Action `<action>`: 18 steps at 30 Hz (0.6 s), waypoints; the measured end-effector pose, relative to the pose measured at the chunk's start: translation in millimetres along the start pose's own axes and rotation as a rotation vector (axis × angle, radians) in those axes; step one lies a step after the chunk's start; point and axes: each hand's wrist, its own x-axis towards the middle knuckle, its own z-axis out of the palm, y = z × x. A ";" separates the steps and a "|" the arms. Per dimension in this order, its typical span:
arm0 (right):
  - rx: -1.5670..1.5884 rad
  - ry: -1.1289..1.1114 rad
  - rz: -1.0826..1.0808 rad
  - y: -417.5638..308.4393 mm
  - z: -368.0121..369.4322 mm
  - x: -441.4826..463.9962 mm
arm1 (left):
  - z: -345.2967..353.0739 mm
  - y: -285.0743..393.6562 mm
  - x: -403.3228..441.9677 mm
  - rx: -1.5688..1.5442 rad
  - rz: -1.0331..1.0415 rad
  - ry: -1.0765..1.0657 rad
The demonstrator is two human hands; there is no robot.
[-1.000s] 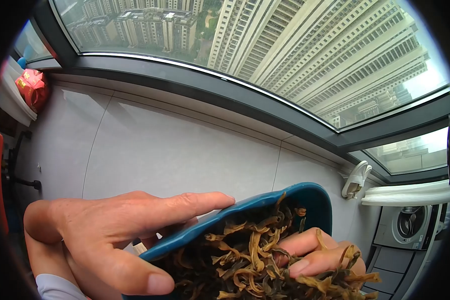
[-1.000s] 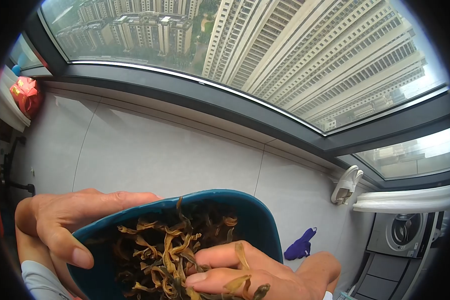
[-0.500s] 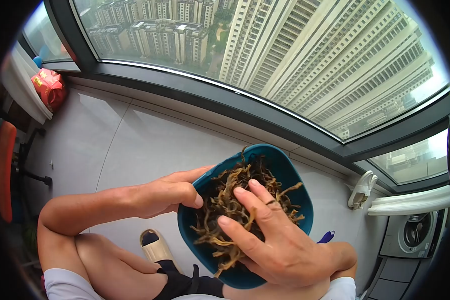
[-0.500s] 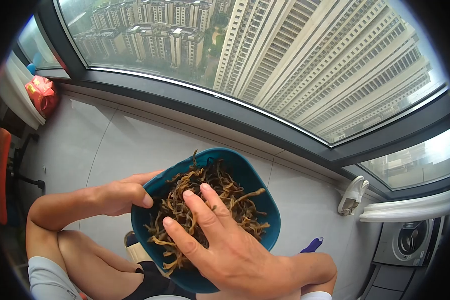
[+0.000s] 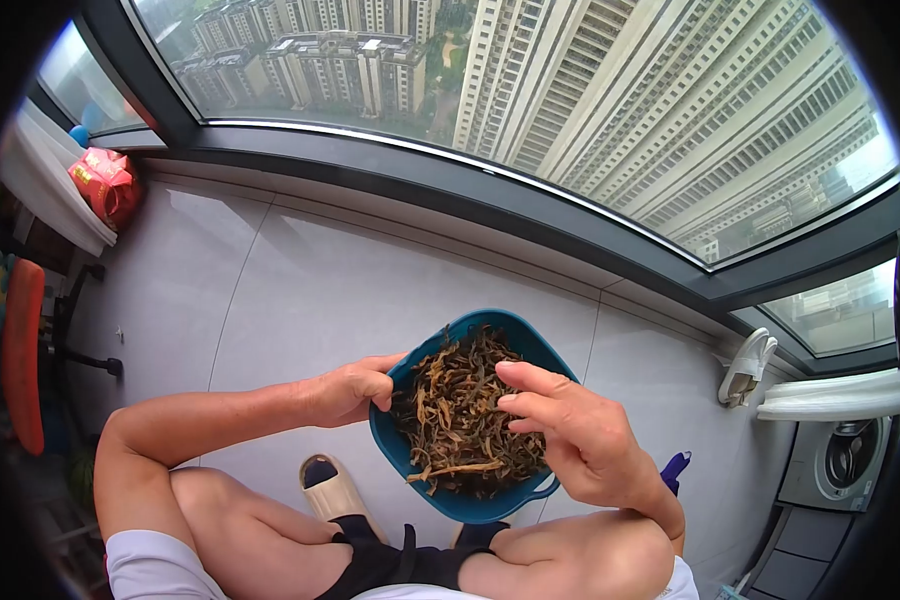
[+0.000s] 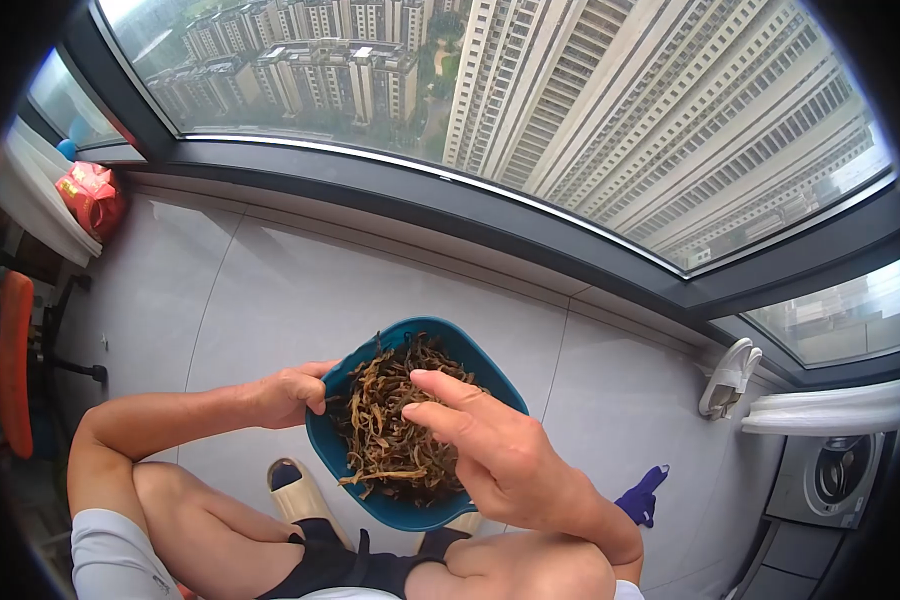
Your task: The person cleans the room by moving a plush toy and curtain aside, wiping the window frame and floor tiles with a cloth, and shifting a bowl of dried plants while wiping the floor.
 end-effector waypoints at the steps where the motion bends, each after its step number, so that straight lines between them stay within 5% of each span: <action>1: 0.049 0.004 0.033 5.6 0.5 -1.9 | -2.5 -1.7 1.0 -0.008 0.003 0.011; 9: -0.012 0.246 0.046 33.7 -3.5 -18.8 | -15.9 -3.9 9.5 -0.039 0.024 0.041; 13: -0.017 0.113 -0.012 46.3 18.0 -20.5 | -19.4 -5.4 13.3 -0.042 -0.009 0.087; 18: -0.441 -0.023 -0.047 75.0 48.7 -19.0 | -27.6 -11.6 20.8 -0.111 -0.052 0.130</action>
